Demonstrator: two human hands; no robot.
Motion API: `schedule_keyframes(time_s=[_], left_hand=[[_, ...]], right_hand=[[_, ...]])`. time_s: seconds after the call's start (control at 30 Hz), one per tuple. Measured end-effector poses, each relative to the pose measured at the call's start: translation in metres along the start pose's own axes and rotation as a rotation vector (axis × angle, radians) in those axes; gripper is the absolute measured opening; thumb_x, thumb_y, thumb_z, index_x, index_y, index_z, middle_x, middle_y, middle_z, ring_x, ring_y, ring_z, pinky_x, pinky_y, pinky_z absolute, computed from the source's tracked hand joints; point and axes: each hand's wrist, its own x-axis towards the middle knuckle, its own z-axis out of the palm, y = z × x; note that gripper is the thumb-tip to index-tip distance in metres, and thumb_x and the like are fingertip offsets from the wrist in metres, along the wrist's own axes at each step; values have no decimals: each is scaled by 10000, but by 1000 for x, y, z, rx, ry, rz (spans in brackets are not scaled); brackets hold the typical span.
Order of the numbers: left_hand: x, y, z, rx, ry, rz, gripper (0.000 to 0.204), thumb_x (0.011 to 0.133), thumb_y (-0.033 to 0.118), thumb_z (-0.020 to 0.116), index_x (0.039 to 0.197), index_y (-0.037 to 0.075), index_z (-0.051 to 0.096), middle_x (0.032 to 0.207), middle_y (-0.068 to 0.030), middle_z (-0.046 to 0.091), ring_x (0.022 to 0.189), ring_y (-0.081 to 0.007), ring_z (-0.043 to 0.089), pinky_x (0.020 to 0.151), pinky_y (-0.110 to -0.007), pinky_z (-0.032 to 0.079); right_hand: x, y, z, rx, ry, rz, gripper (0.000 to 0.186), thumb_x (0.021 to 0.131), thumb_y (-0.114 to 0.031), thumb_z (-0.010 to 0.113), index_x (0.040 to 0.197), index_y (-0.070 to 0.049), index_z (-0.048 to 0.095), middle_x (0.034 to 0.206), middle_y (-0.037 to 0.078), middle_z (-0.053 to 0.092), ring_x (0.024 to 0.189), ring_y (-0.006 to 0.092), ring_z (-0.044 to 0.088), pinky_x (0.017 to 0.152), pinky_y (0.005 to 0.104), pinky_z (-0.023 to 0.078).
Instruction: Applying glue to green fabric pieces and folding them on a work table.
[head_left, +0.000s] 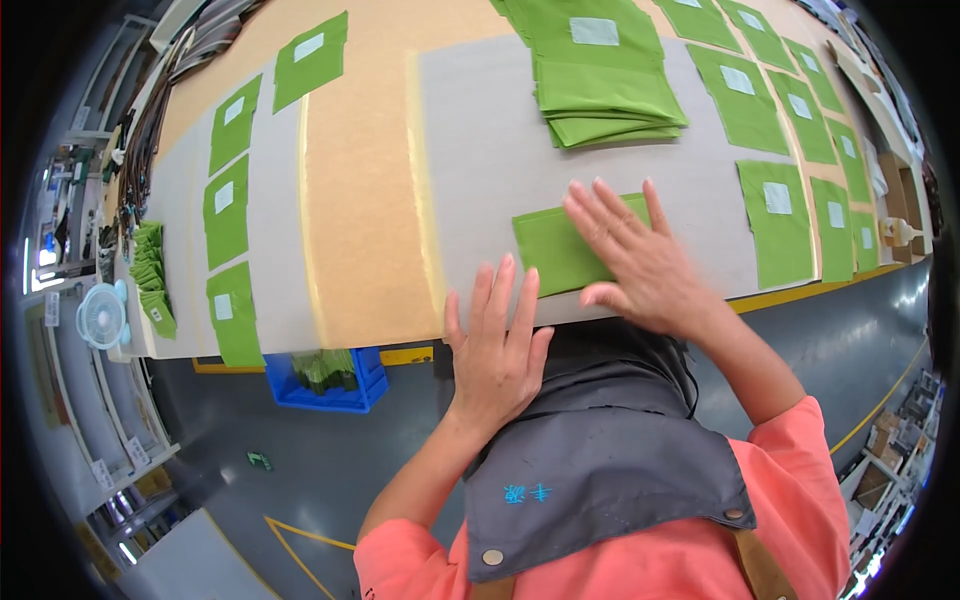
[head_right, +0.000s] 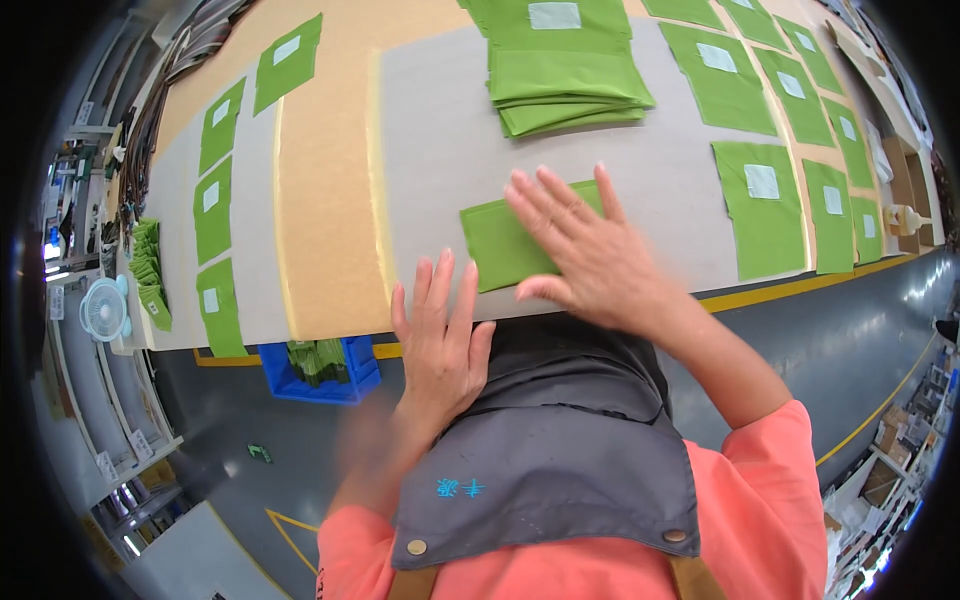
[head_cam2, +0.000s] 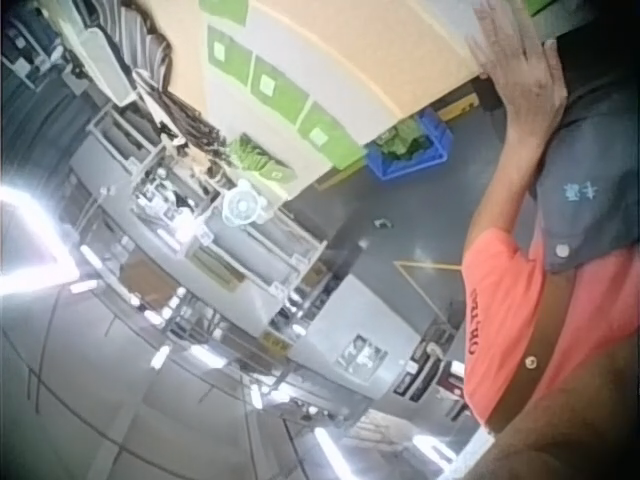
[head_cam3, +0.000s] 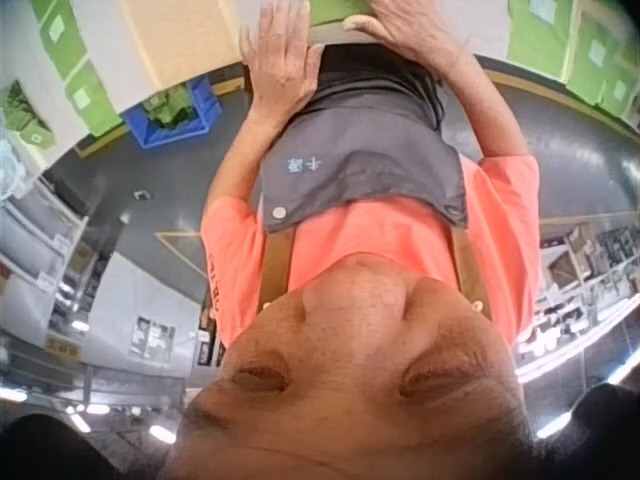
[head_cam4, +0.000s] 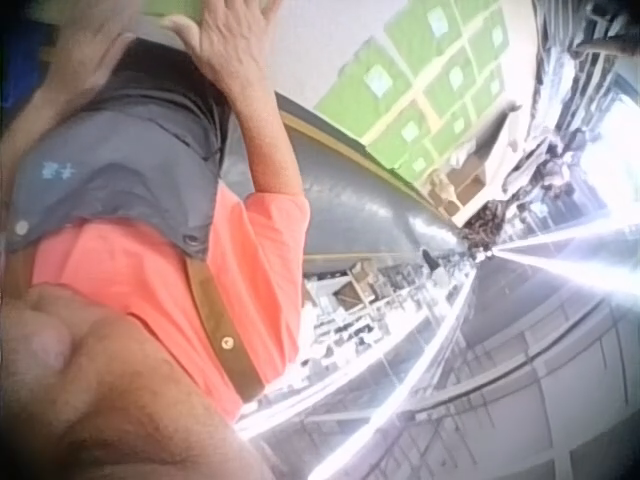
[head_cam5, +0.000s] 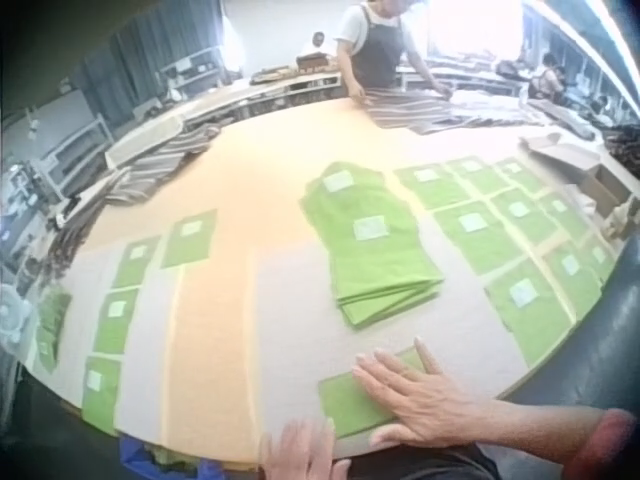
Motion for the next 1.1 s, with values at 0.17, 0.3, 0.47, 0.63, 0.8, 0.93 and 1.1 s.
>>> schedule_keyframes(time_s=[0.17, 0.3, 0.47, 0.63, 0.8, 0.93, 1.1], left_hand=[[39, 6, 19, 2, -66, 59, 719, 1026, 328, 538, 1619, 7, 289, 1683, -192, 292, 1576, -321, 254, 1250, -629, 53], [31, -14, 14, 68, -196, -16, 734, 1045, 376, 495, 1631, 8, 250, 1709, -178, 229, 1590, -319, 209, 1254, -627, 17], [26, -29, 4, 13, -175, -131, 706, 1089, 387, 431, 1642, 6, 214, 1718, -180, 197, 1603, -330, 149, 1253, -609, 1], [24, -28, 5, -77, -88, -166, 683, 1098, 380, 419, 1646, 23, 222, 1719, -199, 178, 1601, -375, 124, 1247, -618, 2], [36, -8, 8, 132, -139, 12, 573, 1083, 459, 455, 1613, 247, 404, 1722, -205, 159, 1603, -387, 102, 1233, -653, 6], [35, -10, 14, 87, -176, -20, 606, 1053, 572, 450, 1594, 298, 439, 1726, -209, 137, 1604, -385, 91, 1236, -650, 22], [43, -2, 12, -37, -14, 16, 545, 1047, 466, 532, 1512, 182, 530, 1636, -202, 314, 1541, -394, 251, 1225, -641, 127]], right_hand=[[-21, -14, 9, 51, -51, 64, 1004, 928, -803, 332, 1658, -121, 226, 1716, 63, 250, 1588, 247, 209, 1268, 608, 15], [-46, 21, 2, -53, -57, 193, 1003, 933, -804, 320, 1659, -120, 217, 1714, 60, 255, 1585, 239, 216, 1270, 600, 29], [-64, 66, -13, -166, -51, 286, 932, 983, -751, 298, 1654, -108, 231, 1705, 87, 272, 1585, 250, 219, 1274, 582, 47], [-43, 67, -38, 318, 98, 294, 634, 998, -446, 621, 1501, -80, 497, 1599, 112, 447, 1456, 308, 420, 1223, 472, 285], [5, 54, -23, 282, 200, 89, 414, 881, -268, 780, 1212, -73, 626, 1239, 93, 646, 1174, 303, 585, 1056, 442, 417], [25, 57, -34, 360, -66, 244, 356, 823, -289, 830, 1028, -98, 611, 1018, 69, 640, 1070, 285, 579, 936, 423, 418], [20, 71, -27, 438, -92, 215, 391, 764, -316, 863, 1015, -132, 628, 1054, 60, 665, 1096, 293, 580, 896, 429, 388]])
